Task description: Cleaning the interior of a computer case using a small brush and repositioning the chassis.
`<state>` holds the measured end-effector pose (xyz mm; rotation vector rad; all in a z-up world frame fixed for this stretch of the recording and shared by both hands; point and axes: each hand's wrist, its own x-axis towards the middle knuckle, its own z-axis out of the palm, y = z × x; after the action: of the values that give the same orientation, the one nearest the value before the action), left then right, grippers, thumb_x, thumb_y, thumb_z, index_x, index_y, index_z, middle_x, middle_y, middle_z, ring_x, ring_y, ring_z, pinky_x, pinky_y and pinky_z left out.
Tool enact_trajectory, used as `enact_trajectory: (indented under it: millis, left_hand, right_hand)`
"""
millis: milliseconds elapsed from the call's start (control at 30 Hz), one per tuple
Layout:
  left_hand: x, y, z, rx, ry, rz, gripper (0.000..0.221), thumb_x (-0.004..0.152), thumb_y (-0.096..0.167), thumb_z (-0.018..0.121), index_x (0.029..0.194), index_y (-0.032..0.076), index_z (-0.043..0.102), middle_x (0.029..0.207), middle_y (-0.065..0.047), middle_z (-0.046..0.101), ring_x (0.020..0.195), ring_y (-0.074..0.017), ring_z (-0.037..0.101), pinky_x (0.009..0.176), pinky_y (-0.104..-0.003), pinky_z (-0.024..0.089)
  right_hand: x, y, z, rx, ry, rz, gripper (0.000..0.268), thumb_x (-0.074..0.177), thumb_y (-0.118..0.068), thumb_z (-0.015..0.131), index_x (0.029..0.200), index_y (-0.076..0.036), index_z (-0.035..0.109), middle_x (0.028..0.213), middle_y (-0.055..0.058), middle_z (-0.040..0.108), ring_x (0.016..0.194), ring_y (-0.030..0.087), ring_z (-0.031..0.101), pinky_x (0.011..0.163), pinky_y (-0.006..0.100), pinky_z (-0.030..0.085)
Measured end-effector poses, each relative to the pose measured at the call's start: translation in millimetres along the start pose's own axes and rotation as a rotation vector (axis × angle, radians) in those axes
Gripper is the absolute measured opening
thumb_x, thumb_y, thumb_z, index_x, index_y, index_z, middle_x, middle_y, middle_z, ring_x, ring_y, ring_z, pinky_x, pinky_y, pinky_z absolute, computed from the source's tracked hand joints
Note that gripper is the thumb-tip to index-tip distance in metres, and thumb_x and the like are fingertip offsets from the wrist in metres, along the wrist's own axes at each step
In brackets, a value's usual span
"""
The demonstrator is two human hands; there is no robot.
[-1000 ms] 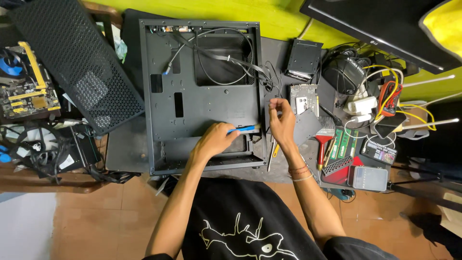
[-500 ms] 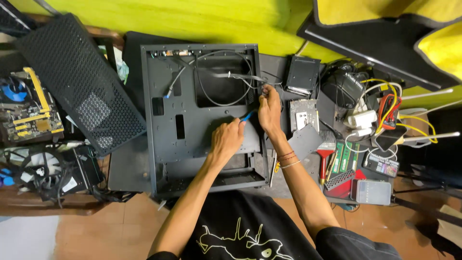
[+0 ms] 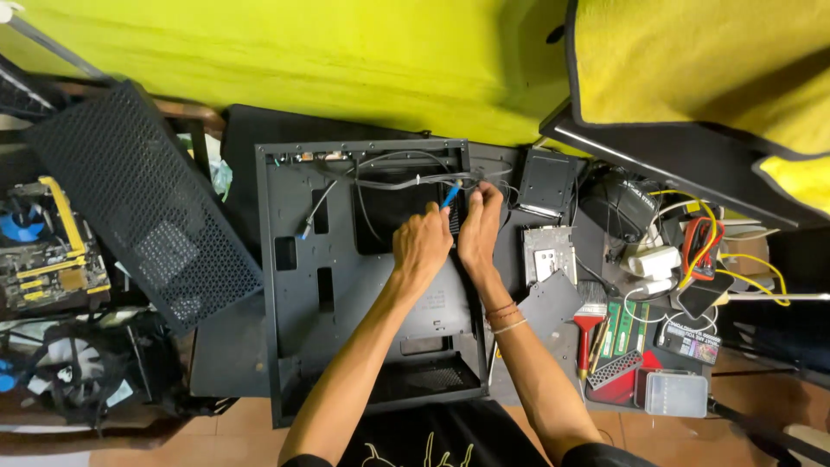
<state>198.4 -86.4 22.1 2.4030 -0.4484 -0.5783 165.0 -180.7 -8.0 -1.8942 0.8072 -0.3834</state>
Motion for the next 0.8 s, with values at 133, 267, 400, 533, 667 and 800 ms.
enact_trajectory:
  millis: [133, 267, 400, 533, 667, 800]
  left_hand:
    - [31, 3, 5, -0.052, -0.024, -0.049, 0.039, 0.089, 0.030, 0.028, 0.091, 0.000, 0.053, 0.073, -0.024, 0.060, 0.075, -0.0428, 0.061, 0.066, -0.050, 0.047]
    - [45, 2, -2, -0.138, -0.012, -0.120, 0.040, 0.090, 0.030, 0.027, 0.092, -0.001, 0.052, 0.076, -0.026, 0.060, 0.077, -0.0437, 0.060, 0.067, -0.051, 0.047]
    - [43, 0, -19, -0.286, -0.001, -0.162, 0.041, 0.090, 0.028, 0.028, 0.083, -0.003, 0.053, 0.074, -0.027, 0.059, 0.077, -0.0452, 0.059, 0.064, -0.051, 0.047]
    - [31, -17, -24, -0.491, 0.082, -0.195, 0.040, 0.090, 0.024, 0.027, 0.081, -0.003, 0.055, 0.075, -0.027, 0.059, 0.076, -0.0443, 0.059, 0.061, -0.048, 0.048]
    - [33, -62, -7, -0.591, 0.255, -0.283, 0.036, 0.088, 0.023, 0.030, 0.082, -0.004, 0.053, 0.081, -0.025, 0.060, 0.074, -0.0414, 0.058, 0.050, -0.045, 0.047]
    - [18, -39, -45, -0.686, 0.188, -0.342, 0.038, 0.087, 0.024, 0.030, 0.078, -0.004, 0.055, 0.073, -0.026, 0.058, 0.057, -0.0376, 0.059, 0.028, -0.038, 0.047]
  right_hand:
    - [18, 8, 7, -0.055, -0.016, 0.021, 0.039, 0.092, -0.036, 0.024, 0.113, -0.005, 0.038, 0.102, 0.020, 0.046, 0.102, 0.035, 0.045, 0.088, 0.043, 0.034]
    - [31, 0, 16, -0.091, 0.010, -0.034, 0.040, 0.093, -0.036, 0.022, 0.111, -0.005, 0.040, 0.102, 0.018, 0.045, 0.102, 0.034, 0.045, 0.088, 0.043, 0.034]
    - [29, -5, 23, -0.205, 0.081, -0.120, 0.042, 0.094, -0.038, 0.022, 0.112, -0.004, 0.038, 0.098, 0.017, 0.044, 0.095, 0.034, 0.047, 0.083, 0.044, 0.038]
    - [30, -5, 24, -0.260, 0.081, -0.156, 0.042, 0.094, -0.037, 0.023, 0.113, -0.003, 0.037, 0.100, 0.018, 0.044, 0.095, 0.035, 0.047, 0.083, 0.045, 0.039]
    - [31, -4, 25, -0.287, 0.061, -0.164, 0.045, 0.093, -0.038, 0.022, 0.115, -0.001, 0.036, 0.103, 0.019, 0.043, 0.099, 0.036, 0.047, 0.083, 0.046, 0.039]
    - [29, -5, 28, -0.292, 0.076, -0.197, 0.040, 0.093, -0.036, 0.025, 0.113, -0.003, 0.036, 0.099, 0.017, 0.043, 0.093, 0.037, 0.046, 0.080, 0.047, 0.039]
